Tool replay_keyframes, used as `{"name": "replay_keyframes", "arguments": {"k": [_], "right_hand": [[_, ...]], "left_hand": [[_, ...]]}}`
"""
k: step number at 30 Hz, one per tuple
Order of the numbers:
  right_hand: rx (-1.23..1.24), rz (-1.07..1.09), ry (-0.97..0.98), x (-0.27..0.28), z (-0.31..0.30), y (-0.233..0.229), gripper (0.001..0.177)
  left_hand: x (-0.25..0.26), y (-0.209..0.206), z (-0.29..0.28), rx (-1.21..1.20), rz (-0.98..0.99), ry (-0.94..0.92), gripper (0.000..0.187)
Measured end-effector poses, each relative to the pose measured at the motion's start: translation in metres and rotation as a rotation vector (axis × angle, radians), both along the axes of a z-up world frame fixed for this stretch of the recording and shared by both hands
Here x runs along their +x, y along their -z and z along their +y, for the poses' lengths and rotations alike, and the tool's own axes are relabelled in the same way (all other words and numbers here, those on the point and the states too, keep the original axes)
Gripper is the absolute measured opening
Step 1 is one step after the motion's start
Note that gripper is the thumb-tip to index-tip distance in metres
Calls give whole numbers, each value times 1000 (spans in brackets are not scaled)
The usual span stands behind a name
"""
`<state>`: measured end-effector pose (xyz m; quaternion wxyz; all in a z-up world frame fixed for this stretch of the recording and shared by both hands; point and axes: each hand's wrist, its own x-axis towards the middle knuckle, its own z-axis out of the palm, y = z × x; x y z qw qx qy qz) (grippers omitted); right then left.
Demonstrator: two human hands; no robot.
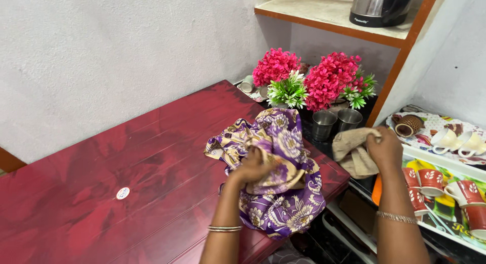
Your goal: The person clears a table by moving cups, a tray of mugs, and flower pots to a nearby shelf. They then remove a purple patterned tablecloth and wipe the red table surface with a beige cloth.
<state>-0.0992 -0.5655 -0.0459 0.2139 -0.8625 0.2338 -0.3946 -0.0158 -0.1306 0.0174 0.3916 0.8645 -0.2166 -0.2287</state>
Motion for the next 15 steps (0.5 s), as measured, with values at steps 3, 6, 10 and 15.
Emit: {"name": "replay_keyframes", "arguments": {"k": [3,6,10,15], "right_hand": [[273,-347,-291,-8,33,-27,22],[686,-278,-632,-6,77,-53,38],[909,261,-730,4,168,-43,72],[1004,347,-874,27,196,24,86]], "left_hand": [[19,-2,28,-323,-178,-313,136],[16,-3,46,-183,-300,-718,131],[16,21,34,-109,-174,-565,133],[-15,40,-9,-400,43,-270,123]]}}
